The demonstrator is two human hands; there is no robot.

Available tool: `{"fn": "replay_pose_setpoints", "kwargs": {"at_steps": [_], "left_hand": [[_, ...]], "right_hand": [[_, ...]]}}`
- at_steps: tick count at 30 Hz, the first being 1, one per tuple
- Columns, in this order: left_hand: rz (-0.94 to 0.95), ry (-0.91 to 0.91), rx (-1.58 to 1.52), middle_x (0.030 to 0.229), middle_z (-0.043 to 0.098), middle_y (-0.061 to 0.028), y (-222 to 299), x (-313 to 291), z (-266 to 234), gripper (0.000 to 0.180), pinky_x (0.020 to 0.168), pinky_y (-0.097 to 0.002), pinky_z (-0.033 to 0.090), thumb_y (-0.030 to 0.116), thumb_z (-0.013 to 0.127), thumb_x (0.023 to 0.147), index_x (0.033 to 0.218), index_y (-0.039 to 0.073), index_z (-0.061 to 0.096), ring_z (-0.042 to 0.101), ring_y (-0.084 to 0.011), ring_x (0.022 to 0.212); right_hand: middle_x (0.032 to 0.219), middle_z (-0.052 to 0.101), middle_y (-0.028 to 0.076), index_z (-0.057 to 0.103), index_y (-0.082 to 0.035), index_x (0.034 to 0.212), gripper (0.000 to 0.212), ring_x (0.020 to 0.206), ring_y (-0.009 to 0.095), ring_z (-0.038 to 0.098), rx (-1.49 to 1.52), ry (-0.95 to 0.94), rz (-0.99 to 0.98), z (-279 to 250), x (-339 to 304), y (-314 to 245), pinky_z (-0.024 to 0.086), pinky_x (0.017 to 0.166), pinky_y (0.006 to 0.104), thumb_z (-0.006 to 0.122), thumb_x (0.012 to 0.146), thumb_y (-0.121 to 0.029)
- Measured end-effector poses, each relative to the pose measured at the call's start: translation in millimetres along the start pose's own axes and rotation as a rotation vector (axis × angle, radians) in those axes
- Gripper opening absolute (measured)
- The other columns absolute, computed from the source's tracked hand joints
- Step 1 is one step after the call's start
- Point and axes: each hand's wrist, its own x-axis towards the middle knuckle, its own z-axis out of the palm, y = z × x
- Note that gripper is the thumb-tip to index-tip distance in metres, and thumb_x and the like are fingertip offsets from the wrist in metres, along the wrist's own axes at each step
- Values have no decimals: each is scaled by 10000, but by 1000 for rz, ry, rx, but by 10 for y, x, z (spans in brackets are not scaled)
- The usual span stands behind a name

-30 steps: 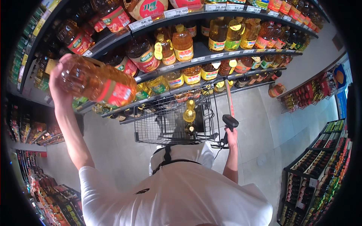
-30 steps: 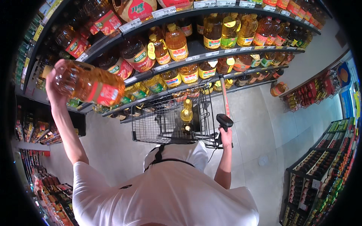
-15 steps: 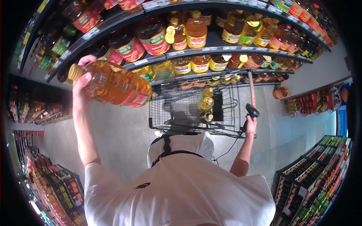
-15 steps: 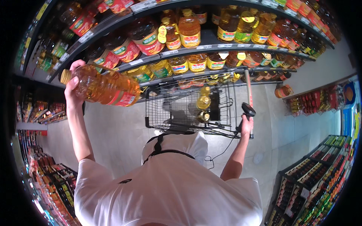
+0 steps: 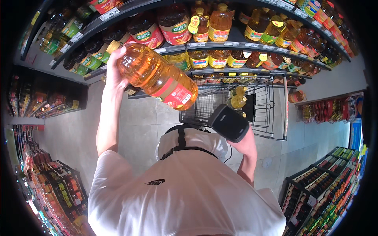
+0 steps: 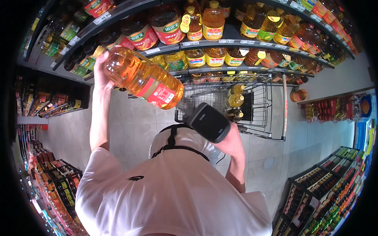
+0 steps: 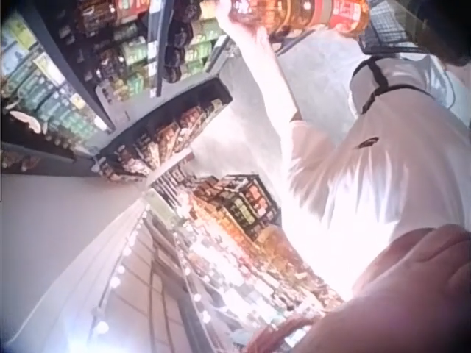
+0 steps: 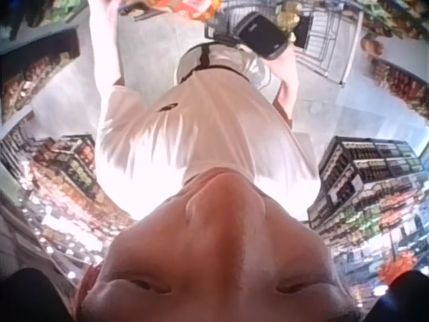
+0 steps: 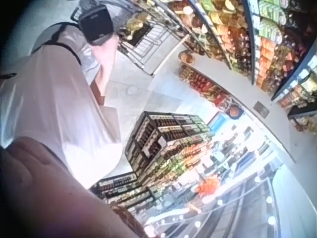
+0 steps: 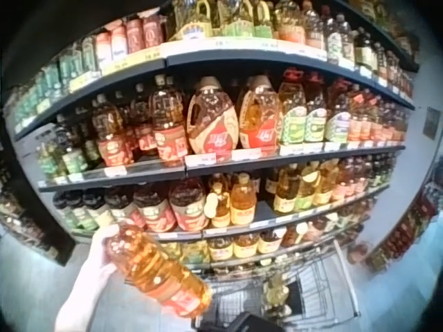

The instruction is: Scan multiple bottles of cooking oil from a supermarket shelf and place them into a shopping cart.

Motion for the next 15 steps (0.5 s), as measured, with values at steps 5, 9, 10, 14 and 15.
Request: {"fn": "replay_pose_setpoints", "kwargs": {"at_steps": [5, 9, 10, 14, 15], "left_hand": [[-75, 16, -11, 1061, 676, -151, -156, 191, -201, 453, 872, -402, 564, 322, 654, 851, 1135, -31, 624, 662, -252, 957], [-91, -12, 13, 1069, 680, -158, -251, 295, -244, 459, 882, -410, 559, 314, 654, 855, 1146, -40, 616, 668, -257, 958], [-100, -25, 9, 1069, 680, -158, -276, 332, -267, 459, 882, -410, 559, 314, 654, 855, 1146, -40, 616, 668, -257, 958], [-159, -109, -58, 1031, 695, -139, -421, 491, -301, 367, 866, -407, 569, 265, 662, 859, 1100, -11, 632, 680, -245, 935], [-189, -126, -57, 1046, 686, -134, -460, 510, -281, 373, 876, -405, 561, 261, 662, 860, 1116, -7, 619, 671, -240, 951]], "right_hand": [[723, 661, 137, 636, 5, 853, 229, 653, 312, 671, -87, -50, 17, 293, -72, -110, 527, 638, 333, 752, 663, -53], [704, 652, 138, 636, 7, 850, 227, 614, 289, 652, -69, 22, 0, 426, -118, -209, 520, 628, 325, 745, 658, -49], [702, 651, 138, 638, 8, 855, 231, 600, 275, 639, -78, 25, 31, 439, -138, -205, 518, 627, 320, 744, 658, -50], [713, 662, 135, 644, 18, 876, 248, 592, 176, 606, -88, 88, 99, 521, -223, -202, 509, 625, 304, 743, 660, -52], [713, 662, 135, 644, 18, 876, 248, 592, 176, 606, -94, 104, 107, 518, -275, -157, 509, 625, 304, 743, 660, -52]]}}
